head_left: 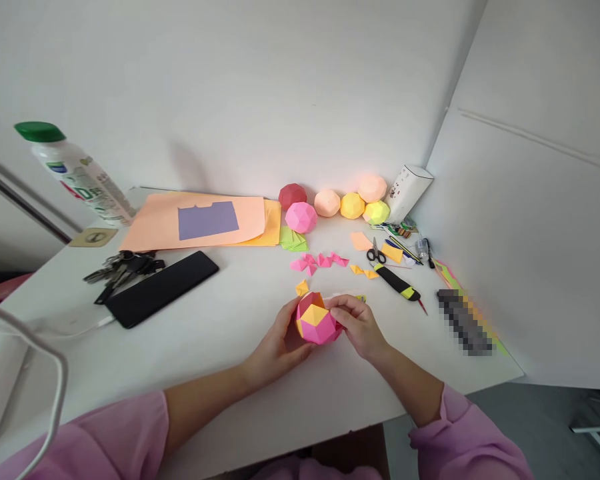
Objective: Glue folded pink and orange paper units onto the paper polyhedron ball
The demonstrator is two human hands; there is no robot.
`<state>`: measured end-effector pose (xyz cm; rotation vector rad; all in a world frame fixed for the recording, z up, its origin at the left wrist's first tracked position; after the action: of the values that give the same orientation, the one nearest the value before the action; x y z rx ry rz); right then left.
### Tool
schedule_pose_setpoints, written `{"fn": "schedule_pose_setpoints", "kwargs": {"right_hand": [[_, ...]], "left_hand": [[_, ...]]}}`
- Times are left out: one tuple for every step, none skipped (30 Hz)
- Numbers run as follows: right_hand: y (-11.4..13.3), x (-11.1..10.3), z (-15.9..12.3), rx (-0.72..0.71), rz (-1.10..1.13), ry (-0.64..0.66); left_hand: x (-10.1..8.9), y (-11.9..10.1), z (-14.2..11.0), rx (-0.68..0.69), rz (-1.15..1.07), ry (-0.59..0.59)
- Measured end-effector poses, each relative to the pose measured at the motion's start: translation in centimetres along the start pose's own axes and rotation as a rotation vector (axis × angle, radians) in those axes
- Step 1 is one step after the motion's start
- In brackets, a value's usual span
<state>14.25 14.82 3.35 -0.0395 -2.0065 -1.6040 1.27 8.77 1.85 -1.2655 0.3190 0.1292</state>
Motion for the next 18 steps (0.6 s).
{"fn": "schedule_pose_setpoints", "kwargs": {"right_hand": [[0.1, 0.1, 0.0, -0.014, -0.019, 0.018], [0.2, 0.3, 0.0, -0.028, -0.04, 0.037], [0.3, 0.4, 0.0, -0.039, -0.062, 0.056], [0.3, 0.6, -0.1, -0.047, -0.08, 0.076], [0.4, 0.7, -0.1, -0.054, -0.096, 0.094], [0.4, 0.9, -0.1, -0.061, -0.108, 0.111], [0.4, 1.0, -0.1, -0.068, -0.117, 0.126], [0.5, 1.0, -0.2, -0.077, -0.127, 0.138], [0.5, 1.0, -0.2, -0.087, -0.138, 0.146], [0.5, 1.0, -0.1, -0.096, -0.15, 0.151], [0.5, 1.0, -0.1, -0.104, -0.163, 0.155], [0.5, 1.0, -0.1, -0.111, -0.174, 0.16], [0.4, 1.0, 0.0, -0.118, -0.184, 0.166], [0.4, 1.0, 0.0, -0.123, -0.192, 0.175], [0.3, 1.1, 0.0, -0.127, -0.199, 0.185], [0.2, 1.2, 0.0, -0.131, -0.209, 0.196], [0.2, 1.3, 0.0, -0.134, -0.223, 0.206], [0.1, 1.5, -0.1, -0.138, -0.24, 0.218]], "left_hand": [[-0.1, 0.3, 0.0, -0.008, 0.009, -0.014], [-0.2, 0.5, 0.0, -0.019, 0.013, -0.025], [-0.2, 0.8, -0.1, -0.031, 0.013, -0.032], [-0.2, 1.1, -0.1, -0.044, 0.013, -0.035], [-0.2, 1.3, -0.1, -0.055, 0.011, -0.037], [-0.2, 1.4, -0.1, -0.065, 0.007, -0.039], [-0.2, 1.5, 0.0, -0.073, 0.0, -0.04], [-0.2, 1.6, 0.0, -0.081, -0.009, -0.041], [-0.2, 1.6, 0.0, -0.088, -0.019, -0.043], [-0.2, 1.7, 0.0, -0.095, -0.028, -0.046], [-0.2, 1.8, 0.0, -0.102, -0.035, -0.048], [-0.2, 1.9, 0.0, -0.106, -0.039, -0.049], [-0.1, 2.0, 0.0, -0.108, -0.044, -0.048], [0.0, 2.0, 0.0, -0.106, -0.05, -0.042], [0.0, 2.0, 0.0, -0.1, -0.056, -0.035], [0.1, 2.0, 0.0, -0.092, -0.059, -0.026], [0.2, 1.9, 0.0, -0.086, -0.058, -0.019], [0.2, 1.8, -0.1, -0.084, -0.054, -0.014]]}}
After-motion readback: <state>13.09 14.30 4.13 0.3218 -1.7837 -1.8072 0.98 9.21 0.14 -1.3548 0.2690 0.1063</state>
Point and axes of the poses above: each hand's wrist, its own z-axis towards the middle knuckle, its own x-axis out of the palm, y = z × x, the point moved 9 cm from there along z, towards the middle knuckle, and after that the axes turned 15 degrees about z, right-handed, at the moved point
